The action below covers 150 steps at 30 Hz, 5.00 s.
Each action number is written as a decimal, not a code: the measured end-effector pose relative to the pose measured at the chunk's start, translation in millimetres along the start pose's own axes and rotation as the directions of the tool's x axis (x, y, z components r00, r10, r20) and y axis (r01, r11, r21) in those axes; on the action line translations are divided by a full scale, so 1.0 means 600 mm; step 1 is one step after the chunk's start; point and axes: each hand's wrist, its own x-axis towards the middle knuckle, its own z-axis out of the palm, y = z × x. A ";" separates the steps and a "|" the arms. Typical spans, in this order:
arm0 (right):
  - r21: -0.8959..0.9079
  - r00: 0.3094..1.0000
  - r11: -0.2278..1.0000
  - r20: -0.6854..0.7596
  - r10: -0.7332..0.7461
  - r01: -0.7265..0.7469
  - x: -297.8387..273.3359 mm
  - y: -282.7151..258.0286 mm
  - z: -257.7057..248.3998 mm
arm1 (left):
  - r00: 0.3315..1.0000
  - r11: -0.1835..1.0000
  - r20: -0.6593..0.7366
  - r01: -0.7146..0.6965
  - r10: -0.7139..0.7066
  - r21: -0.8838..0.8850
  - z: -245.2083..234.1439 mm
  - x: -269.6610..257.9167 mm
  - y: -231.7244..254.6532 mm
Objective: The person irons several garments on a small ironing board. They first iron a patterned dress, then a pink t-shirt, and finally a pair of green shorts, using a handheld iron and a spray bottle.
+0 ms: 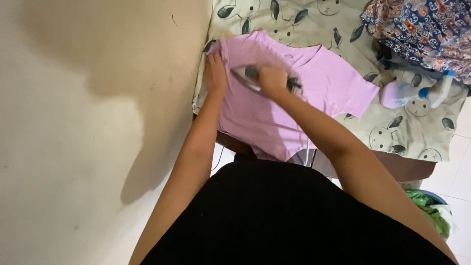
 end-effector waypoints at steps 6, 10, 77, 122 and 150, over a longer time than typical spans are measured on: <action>0.039 0.986 0.997 -0.153 -0.065 0.071 0.059 0.005 0.014 | 0.989 0.999 -0.147 0.005 0.000 0.035 -0.001 -0.017 -0.018; -0.007 0.980 0.992 -0.158 0.121 -0.123 0.127 -0.005 0.034 | 0.991 0.999 -0.131 0.031 -0.029 0.011 -0.050 -0.042 -0.018; 0.335 0.647 0.635 -0.088 0.757 -0.697 -0.227 0.382 0.053 | 0.869 0.840 0.057 0.490 -0.491 -0.234 0.091 -0.075 0.031; 0.897 0.451 -0.112 0.319 0.834 -0.427 -0.239 0.299 0.017 | 0.884 0.476 0.330 0.459 -0.332 -0.750 0.020 -0.168 0.031; 0.052 0.664 0.674 -0.129 0.736 -0.737 -0.456 0.271 -0.020 | 0.966 0.952 -0.050 0.259 -0.255 0.163 0.001 -0.264 0.026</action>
